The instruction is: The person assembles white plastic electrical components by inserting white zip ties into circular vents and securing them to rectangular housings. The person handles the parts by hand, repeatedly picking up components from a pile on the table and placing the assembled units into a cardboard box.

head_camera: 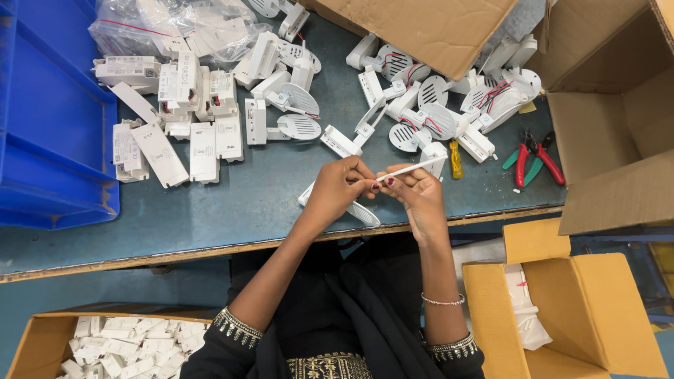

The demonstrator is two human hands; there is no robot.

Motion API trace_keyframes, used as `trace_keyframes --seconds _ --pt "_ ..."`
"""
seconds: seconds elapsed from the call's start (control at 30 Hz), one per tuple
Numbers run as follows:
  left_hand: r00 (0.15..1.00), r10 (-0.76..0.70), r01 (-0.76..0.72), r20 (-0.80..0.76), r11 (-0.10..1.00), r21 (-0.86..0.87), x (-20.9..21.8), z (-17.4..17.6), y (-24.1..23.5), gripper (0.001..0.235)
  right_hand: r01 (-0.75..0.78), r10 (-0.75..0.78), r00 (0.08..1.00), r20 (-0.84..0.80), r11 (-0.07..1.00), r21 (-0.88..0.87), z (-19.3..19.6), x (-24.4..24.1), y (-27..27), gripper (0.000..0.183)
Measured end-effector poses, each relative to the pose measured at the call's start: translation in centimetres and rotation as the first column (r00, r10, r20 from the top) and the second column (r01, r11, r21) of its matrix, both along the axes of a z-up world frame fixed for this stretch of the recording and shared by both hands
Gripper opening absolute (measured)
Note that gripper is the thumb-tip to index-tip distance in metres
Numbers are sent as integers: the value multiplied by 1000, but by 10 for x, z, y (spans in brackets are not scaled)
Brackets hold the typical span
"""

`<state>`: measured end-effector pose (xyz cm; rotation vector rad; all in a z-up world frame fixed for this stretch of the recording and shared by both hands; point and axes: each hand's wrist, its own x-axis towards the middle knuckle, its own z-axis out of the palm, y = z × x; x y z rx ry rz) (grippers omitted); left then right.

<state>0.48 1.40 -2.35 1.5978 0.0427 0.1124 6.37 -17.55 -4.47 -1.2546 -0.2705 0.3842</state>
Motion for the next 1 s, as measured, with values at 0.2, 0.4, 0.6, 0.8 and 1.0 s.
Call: trace_keyframes --seconds 0.2,0.4,0.6,0.8,1.0 --pt "999 17 -22 46 995 94 -3 -5 2 57 -92 116 987 110 974 -206 13 9 1 23" --pt "947 41 -92 320 985 145 1 -5 2 99 -261 323 929 181 917 -301 15 24 9 21" --pt "951 75 -129 300 978 167 -4 -14 -1 84 -311 394 907 148 865 -395 8 21 3 17" --pt "922 166 -240 350 954 179 -2 -18 -1 56 -329 390 915 106 870 -367 7 15 1 15" --pt "982 -62 -64 180 781 621 1 -25 60 70 -297 359 923 139 894 -336 6 10 2 16"
